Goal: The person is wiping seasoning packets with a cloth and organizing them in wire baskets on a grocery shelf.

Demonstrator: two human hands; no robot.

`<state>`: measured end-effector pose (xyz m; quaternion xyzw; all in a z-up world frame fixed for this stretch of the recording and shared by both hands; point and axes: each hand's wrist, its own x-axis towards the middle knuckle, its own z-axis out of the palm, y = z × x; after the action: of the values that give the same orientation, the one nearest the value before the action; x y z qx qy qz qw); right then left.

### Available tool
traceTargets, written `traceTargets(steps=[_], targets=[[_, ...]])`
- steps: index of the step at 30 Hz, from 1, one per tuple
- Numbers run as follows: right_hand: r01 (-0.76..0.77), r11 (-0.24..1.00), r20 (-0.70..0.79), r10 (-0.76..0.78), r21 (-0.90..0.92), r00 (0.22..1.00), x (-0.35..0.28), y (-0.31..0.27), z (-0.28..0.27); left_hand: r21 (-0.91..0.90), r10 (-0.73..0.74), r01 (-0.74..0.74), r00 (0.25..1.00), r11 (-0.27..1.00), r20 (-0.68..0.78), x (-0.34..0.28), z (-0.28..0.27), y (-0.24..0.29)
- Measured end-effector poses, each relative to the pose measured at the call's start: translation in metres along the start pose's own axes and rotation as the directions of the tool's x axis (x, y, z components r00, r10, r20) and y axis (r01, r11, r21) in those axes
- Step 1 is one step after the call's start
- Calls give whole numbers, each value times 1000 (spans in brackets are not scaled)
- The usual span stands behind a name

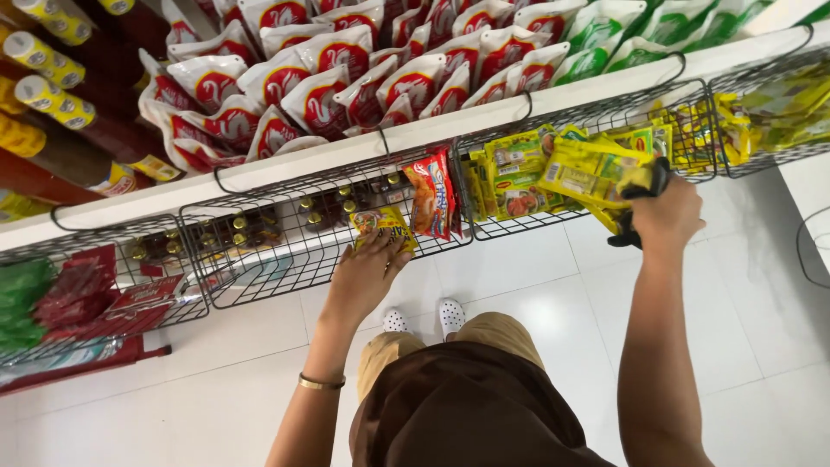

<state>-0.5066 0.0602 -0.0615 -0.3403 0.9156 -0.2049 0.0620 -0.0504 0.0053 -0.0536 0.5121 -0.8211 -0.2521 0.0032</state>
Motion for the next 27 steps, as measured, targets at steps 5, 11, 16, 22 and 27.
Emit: traceTargets(steps=[5, 11, 16, 22, 27], targets=[[334, 771, -157, -298, 542, 942, -57, -64, -69, 220, 223, -142, 885, 965, -408, 3, 28, -9], [290, 793, 75, -386, 536, 919, -122, -141, -132, -55, 241, -285, 888, 957, -391, -19, -32, 71], [174, 717, 206, -410, 675, 889, -151, -170, -127, -185, 318, -437, 833, 880, -452, -25, -33, 102], [39, 503, 175, -370, 863, 913, -192, -184, -104, -855, 117, -473, 881, 213, -458, -31, -32, 94], [-734, 256, 757, 15, 629, 654, -199, -212, -51, -746, -48, 76, 989, -662, 143, -26, -27, 87]])
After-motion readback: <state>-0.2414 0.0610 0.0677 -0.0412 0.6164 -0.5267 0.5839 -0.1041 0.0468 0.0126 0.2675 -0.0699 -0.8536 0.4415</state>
